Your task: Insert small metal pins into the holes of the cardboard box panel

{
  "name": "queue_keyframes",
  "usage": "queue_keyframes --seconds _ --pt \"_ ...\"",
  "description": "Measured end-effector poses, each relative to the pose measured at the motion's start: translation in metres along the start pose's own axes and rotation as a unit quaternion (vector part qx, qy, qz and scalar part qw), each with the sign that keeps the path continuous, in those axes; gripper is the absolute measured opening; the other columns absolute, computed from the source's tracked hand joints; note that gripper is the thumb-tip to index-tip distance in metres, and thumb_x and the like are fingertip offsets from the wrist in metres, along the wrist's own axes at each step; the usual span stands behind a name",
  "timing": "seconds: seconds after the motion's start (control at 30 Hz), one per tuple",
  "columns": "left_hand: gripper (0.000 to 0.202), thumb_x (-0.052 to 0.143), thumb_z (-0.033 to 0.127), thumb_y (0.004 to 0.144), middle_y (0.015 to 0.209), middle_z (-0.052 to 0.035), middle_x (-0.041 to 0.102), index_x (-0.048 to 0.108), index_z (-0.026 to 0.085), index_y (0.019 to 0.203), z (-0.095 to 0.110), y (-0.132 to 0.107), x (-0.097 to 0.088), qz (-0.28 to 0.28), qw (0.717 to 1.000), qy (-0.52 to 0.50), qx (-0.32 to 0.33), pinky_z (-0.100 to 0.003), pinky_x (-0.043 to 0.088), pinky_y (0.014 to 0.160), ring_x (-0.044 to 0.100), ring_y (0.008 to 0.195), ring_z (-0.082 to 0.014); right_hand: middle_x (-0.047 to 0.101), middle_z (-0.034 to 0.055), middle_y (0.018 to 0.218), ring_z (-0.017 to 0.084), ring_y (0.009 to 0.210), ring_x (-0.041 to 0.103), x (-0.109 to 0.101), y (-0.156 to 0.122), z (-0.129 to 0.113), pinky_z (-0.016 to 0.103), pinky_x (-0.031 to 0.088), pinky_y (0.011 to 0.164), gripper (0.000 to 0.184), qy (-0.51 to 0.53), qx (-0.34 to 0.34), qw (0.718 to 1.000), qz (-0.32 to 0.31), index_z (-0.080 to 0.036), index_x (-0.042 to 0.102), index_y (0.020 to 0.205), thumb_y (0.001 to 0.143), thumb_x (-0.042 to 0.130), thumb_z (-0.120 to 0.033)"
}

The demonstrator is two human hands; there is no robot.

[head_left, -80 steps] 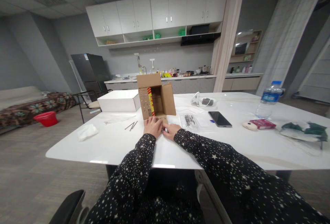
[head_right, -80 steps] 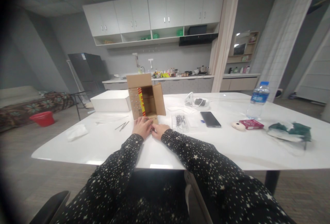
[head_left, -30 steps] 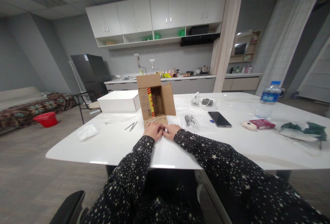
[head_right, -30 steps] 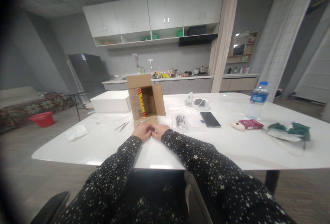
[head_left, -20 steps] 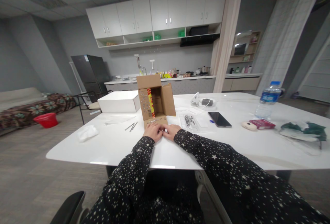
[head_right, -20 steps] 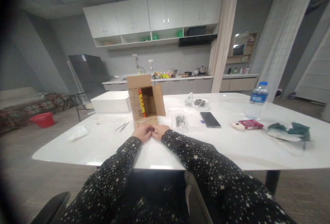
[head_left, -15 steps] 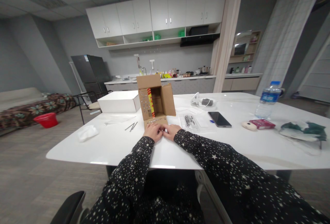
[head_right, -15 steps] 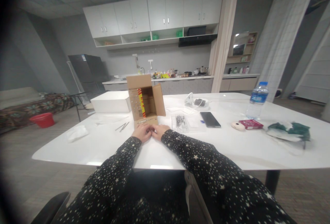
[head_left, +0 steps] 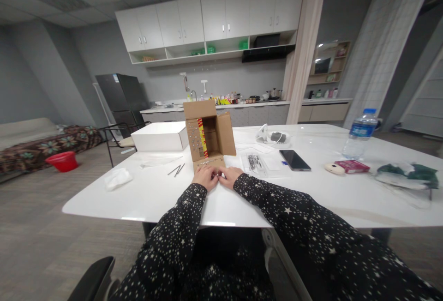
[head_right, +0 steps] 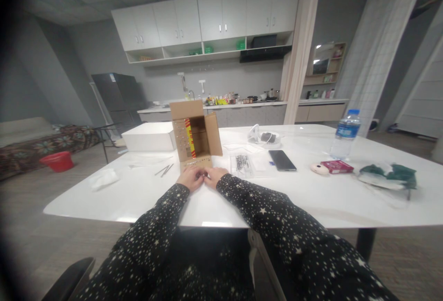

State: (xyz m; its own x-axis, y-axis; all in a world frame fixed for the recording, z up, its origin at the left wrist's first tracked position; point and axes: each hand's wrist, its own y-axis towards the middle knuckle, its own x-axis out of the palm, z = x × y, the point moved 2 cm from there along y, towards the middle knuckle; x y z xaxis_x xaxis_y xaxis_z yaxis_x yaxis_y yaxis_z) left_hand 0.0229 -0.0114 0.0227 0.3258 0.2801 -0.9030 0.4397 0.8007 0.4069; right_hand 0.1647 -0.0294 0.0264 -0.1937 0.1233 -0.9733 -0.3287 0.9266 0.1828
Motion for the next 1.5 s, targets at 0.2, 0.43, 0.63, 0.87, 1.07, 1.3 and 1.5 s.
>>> queue_keyframes --seconds 0.2,0.43,0.63,0.87,1.07,1.3,1.5 --pt "0.014 0.051 0.029 0.077 0.091 -0.0062 0.064 0.060 0.019 0.080 0.001 0.001 -0.001 -0.010 1.000 0.000 -0.017 -0.038 0.037 0.086 0.053 0.097 -0.0238 0.067 0.0020 0.088 0.019 0.079 0.061 0.003 0.002 0.001 0.028 0.039 0.065 0.034 -0.002 0.004 1.000 0.007 -0.027 0.058 0.103 0.086 0.037 -0.047" --pt "0.016 0.048 0.029 0.080 0.093 -0.0075 0.064 0.060 0.019 0.082 -0.002 0.002 0.002 -0.021 0.999 0.003 -0.031 -0.040 0.037 0.089 0.052 0.102 -0.0248 0.067 0.0021 0.089 0.019 0.080 0.060 0.005 0.002 0.002 0.028 0.039 0.066 0.033 -0.004 0.007 1.000 0.004 -0.027 0.058 0.105 0.086 0.037 -0.046" --pt "0.018 0.047 0.030 0.081 0.096 -0.0086 0.063 0.060 0.017 0.085 -0.004 0.002 0.005 -0.028 0.999 -0.007 -0.034 -0.041 0.036 0.091 0.050 0.105 -0.0256 0.066 0.0020 0.088 0.018 0.081 0.060 0.007 0.003 0.003 0.027 0.038 0.067 0.033 -0.003 0.006 1.000 0.007 -0.027 0.058 0.103 0.086 0.037 -0.046" --pt "0.018 0.049 0.032 0.081 0.097 -0.0083 0.061 0.061 0.018 0.085 -0.007 0.003 0.007 -0.025 0.999 -0.010 -0.035 -0.041 0.037 0.092 0.048 0.105 -0.0253 0.067 0.0027 0.089 0.019 0.081 0.060 0.007 0.003 0.002 0.028 0.039 0.067 0.034 -0.006 0.006 1.000 0.005 -0.027 0.058 0.104 0.087 0.036 -0.047" --pt "0.020 0.046 0.032 0.083 0.098 -0.0095 0.059 0.060 0.018 0.085 -0.007 0.003 0.008 -0.030 0.999 -0.002 -0.039 -0.042 0.037 0.092 0.046 0.108 -0.0264 0.067 0.0024 0.090 0.018 0.081 0.060 0.005 0.002 0.002 0.027 0.039 0.067 0.033 -0.003 0.001 1.000 0.002 -0.027 0.058 0.104 0.087 0.037 -0.046" --pt "0.021 0.043 0.031 0.085 0.099 -0.0105 0.059 0.059 0.017 0.087 -0.007 0.002 0.010 -0.030 0.999 -0.003 -0.046 -0.042 0.037 0.091 0.046 0.107 -0.0270 0.066 0.0015 0.084 0.018 0.077 0.060 0.005 0.003 0.002 0.027 0.038 0.063 0.031 -0.006 -0.002 1.000 0.012 -0.027 0.058 0.100 0.086 0.038 -0.045" --pt "0.023 0.041 0.031 0.087 0.102 -0.0114 0.058 0.058 0.016 0.092 -0.008 0.002 0.010 -0.015 0.998 0.005 -0.061 -0.043 0.037 0.091 0.046 0.108 -0.0275 0.066 0.0014 0.086 0.018 0.079 0.060 0.003 0.002 0.002 0.027 0.038 0.065 0.030 0.003 -0.001 1.000 0.010 -0.026 0.058 0.100 0.085 0.039 -0.044"
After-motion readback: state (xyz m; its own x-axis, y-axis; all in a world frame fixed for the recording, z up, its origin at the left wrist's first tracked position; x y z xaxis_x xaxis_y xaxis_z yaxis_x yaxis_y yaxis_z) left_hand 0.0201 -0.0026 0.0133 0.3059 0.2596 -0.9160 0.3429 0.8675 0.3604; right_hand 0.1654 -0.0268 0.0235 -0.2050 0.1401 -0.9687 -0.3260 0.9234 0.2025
